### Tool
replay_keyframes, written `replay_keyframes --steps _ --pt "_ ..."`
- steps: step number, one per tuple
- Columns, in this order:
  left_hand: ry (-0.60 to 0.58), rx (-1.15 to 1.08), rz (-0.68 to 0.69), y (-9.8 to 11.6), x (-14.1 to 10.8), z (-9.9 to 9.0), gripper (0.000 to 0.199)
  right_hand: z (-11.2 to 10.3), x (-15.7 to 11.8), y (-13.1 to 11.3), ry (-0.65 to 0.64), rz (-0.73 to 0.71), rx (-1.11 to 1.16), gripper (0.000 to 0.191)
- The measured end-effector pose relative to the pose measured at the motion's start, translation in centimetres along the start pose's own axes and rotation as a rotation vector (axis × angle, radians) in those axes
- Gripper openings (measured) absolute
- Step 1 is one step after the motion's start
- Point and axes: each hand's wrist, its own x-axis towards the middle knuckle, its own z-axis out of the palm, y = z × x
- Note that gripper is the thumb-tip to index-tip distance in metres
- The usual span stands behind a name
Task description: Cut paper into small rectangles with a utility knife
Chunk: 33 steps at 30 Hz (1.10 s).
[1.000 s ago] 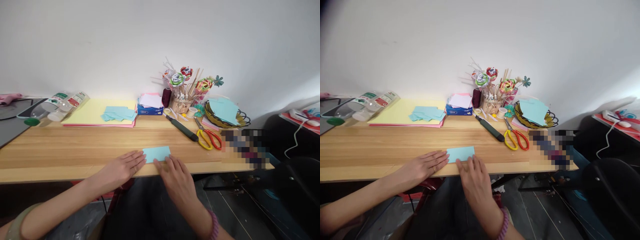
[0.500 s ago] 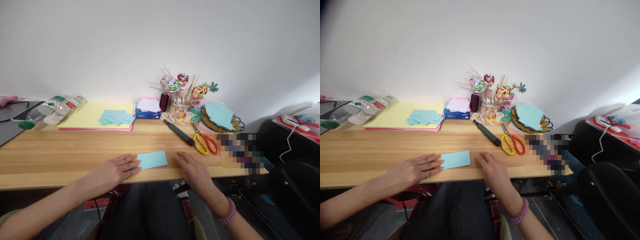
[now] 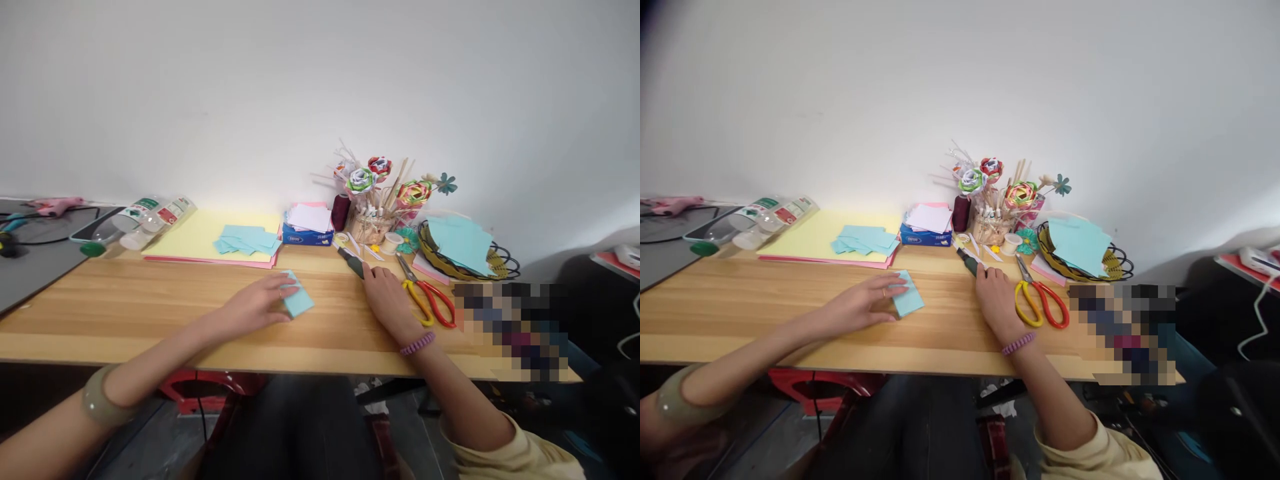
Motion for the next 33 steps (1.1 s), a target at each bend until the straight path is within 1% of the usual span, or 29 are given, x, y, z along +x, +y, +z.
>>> replay_keyframes --steps 3,5,7,9,12,14,17,23,29,33 --pt "-0.093 -0.003 -0.087 -1.0 0.0 0.1 0.067 -0.8 -1.5 -0.1 0.016 -0.045 0.018 0.040" --pt "-0.108 0.021 -0.104 -0.8 0.1 0.5 0.072 -1.6 -3.0 -0.2 0.019 -0.079 0.049 0.042" --pt "-0.090 0.044 -0.090 -0.4 0.3 0.9 0.068 -2.3 -4.8 -0.2 0.012 -0.138 0.097 0.042" --pt "-0.072 0.050 -0.074 -0.2 0.4 1.2 0.060 -2.9 -6.7 -0.1 -0.009 -0.228 0.164 0.042" --pt "-0.059 0.037 -0.064 -0.4 0.5 1.4 0.053 -3.6 -9.1 -0.2 -0.088 -0.389 0.361 0.045" --pt "-0.057 0.029 -0.059 -0.7 0.5 1.3 0.051 -3.8 -10.1 -0.4 -0.142 -0.447 0.443 0.047" --pt "-0.051 0.016 -0.049 -1.0 0.5 1.2 0.047 -4.1 -10.4 -0.7 -0.176 -0.461 0.423 0.050" --pt "-0.019 0.000 -0.035 -1.4 0.5 1.7 0.038 -3.8 -9.3 -0.4 -0.158 -0.466 0.361 0.048" --pt "-0.004 0.006 -0.053 -1.6 0.4 2.1 0.036 -3.5 -8.9 0.3 -0.132 -0.441 0.331 0.047" --pt "0.003 0.011 -0.087 -1.5 0.4 2.1 0.039 -3.6 -8.7 0.5 -0.142 -0.471 0.352 0.047"
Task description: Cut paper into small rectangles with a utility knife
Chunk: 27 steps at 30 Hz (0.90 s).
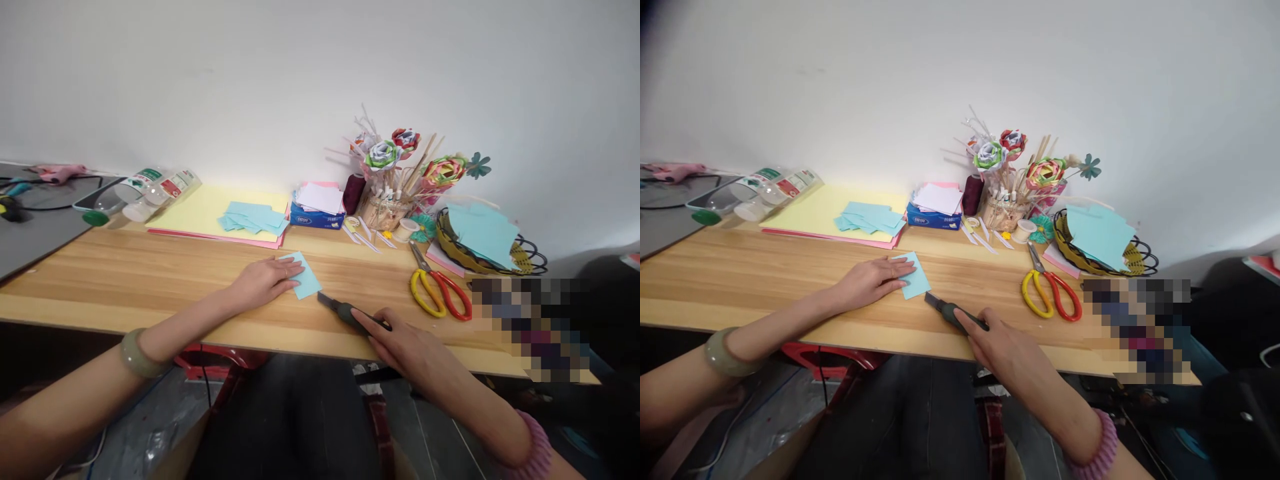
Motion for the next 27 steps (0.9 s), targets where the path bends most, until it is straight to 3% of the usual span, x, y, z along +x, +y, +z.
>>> replay_keyframes --steps 21,27 --pt "0.059 -0.036 -0.018 -0.1 0.0 0.0 0.043 -0.7 0.7 0.2 -0.099 0.046 0.053 0.047" --pt "0.199 0.039 -0.090 0.9 1.5 -0.4 0.043 -0.8 0.9 -0.1 -0.106 0.049 0.050 0.048"
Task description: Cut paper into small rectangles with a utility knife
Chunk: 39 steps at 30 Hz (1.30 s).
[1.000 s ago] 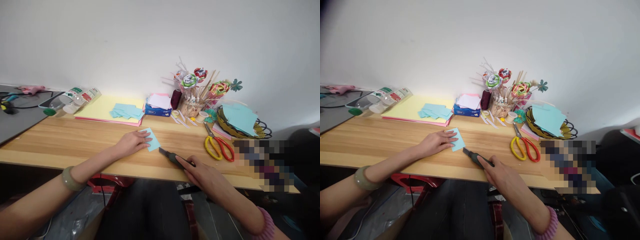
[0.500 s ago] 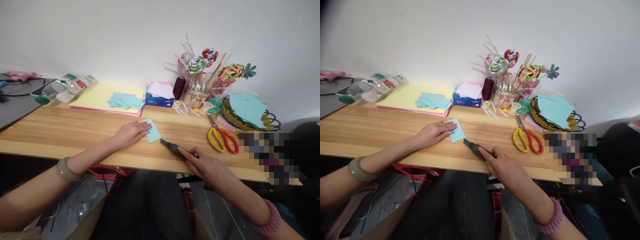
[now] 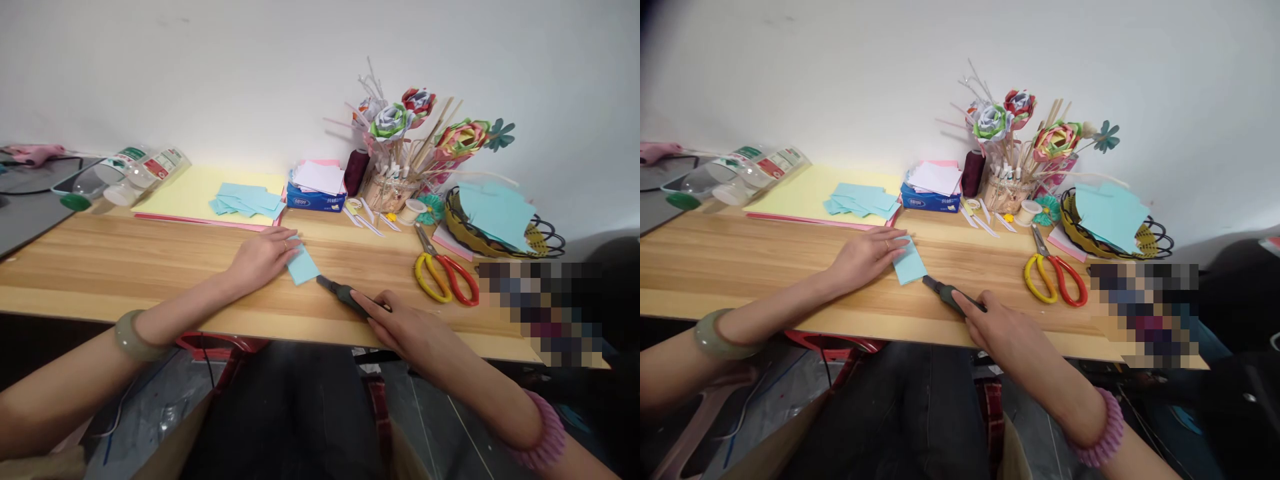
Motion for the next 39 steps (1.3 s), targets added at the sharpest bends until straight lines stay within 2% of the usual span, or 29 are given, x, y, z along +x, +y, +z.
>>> replay_keyframes --steps 5,9,17,34,36,39 --pt "-0.246 0.129 -0.028 1.6 0.5 0.8 0.054 0.0 0.0 -0.3 -0.027 0.019 -0.068 0.048" --pt "-0.331 0.154 -0.030 1.7 0.3 1.4 0.057 0.0 0.3 -0.7 -0.065 0.043 -0.094 0.048" --pt "-0.353 0.121 -0.040 1.4 0.3 1.4 0.059 0.2 0.8 -1.1 -0.081 0.068 -0.217 0.049" --pt "-0.368 0.148 -0.044 1.6 0.4 1.3 0.059 1.1 1.3 0.1 0.116 -0.034 -0.248 0.046" --pt "-0.371 0.144 -0.046 1.6 0.4 1.2 0.059 1.0 1.8 0.0 0.112 -0.018 -0.261 0.046" --pt "-0.371 0.125 -0.046 1.6 0.4 1.2 0.059 0.6 2.5 -0.1 0.033 0.036 -0.286 0.046"
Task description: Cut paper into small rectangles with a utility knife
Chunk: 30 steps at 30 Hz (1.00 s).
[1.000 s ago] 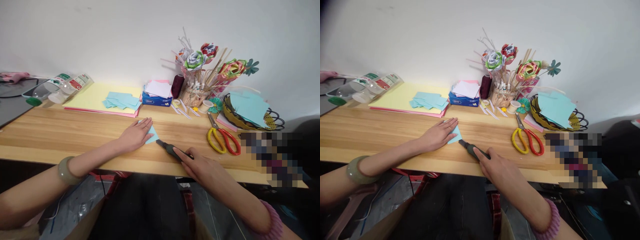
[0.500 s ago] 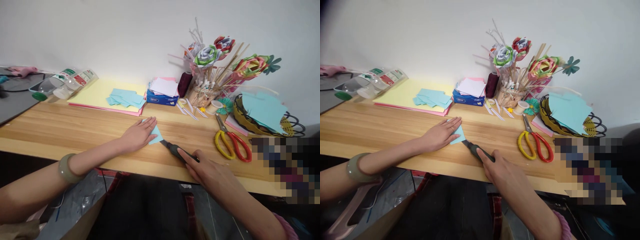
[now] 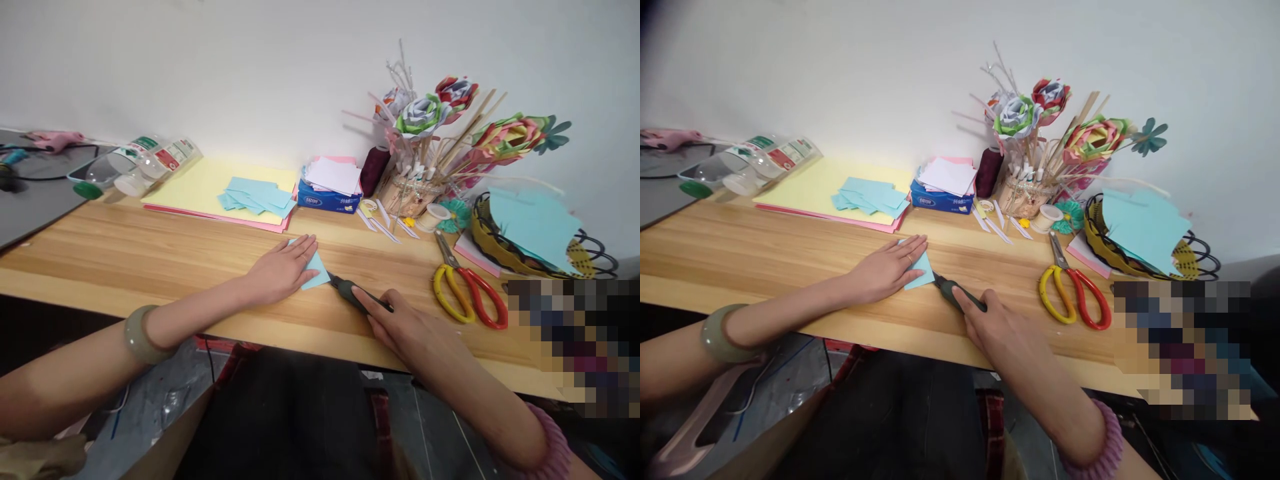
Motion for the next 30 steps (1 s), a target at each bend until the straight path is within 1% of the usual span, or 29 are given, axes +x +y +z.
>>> replay_keyframes --steps 4,7,10,13,15,17,19,22,25,30 --pt "0.004 -0.017 0.000 0.0 0.0 0.0 0.060 -0.8 1.1 0.0 -0.137 0.056 0.016 0.046" --pt "-0.002 -0.023 0.014 -0.3 0.0 0.0 0.060 -1.1 1.3 0.0 -0.179 0.058 0.073 0.047" --pt "-0.026 -0.035 0.079 -0.7 0.2 -0.1 0.058 -1.1 0.7 -0.4 -0.170 0.025 0.077 0.048" --pt "-0.017 -0.023 0.145 -1.0 0.4 -0.3 0.057 -0.8 -0.4 -1.2 -0.111 -0.008 0.049 0.049" --pt "0.037 -0.017 0.126 -1.0 0.4 -0.4 0.059 -0.6 -1.1 -1.6 -0.068 -0.013 0.028 0.049" --pt "0.094 -0.040 0.059 -0.8 0.2 -0.5 0.060 -0.6 -1.5 -1.9 -0.039 -0.012 0.009 0.049" --pt "0.113 -0.064 0.010 -0.6 0.0 -0.5 0.059 -0.6 -1.6 -2.0 -0.026 -0.011 -0.012 0.049" --pt "0.055 -0.047 0.041 -0.6 -0.3 -0.4 0.061 -0.8 -1.4 -2.1 -0.027 -0.010 -0.029 0.049" --pt "-0.011 -0.026 0.074 -0.8 -0.4 -0.2 0.066 -1.0 -0.9 -2.2 -0.056 0.005 -0.022 0.049" --pt "-0.016 -0.032 0.070 -1.0 -0.3 -0.1 0.066 -1.0 -0.1 -2.2 -0.102 0.040 -0.017 0.048"
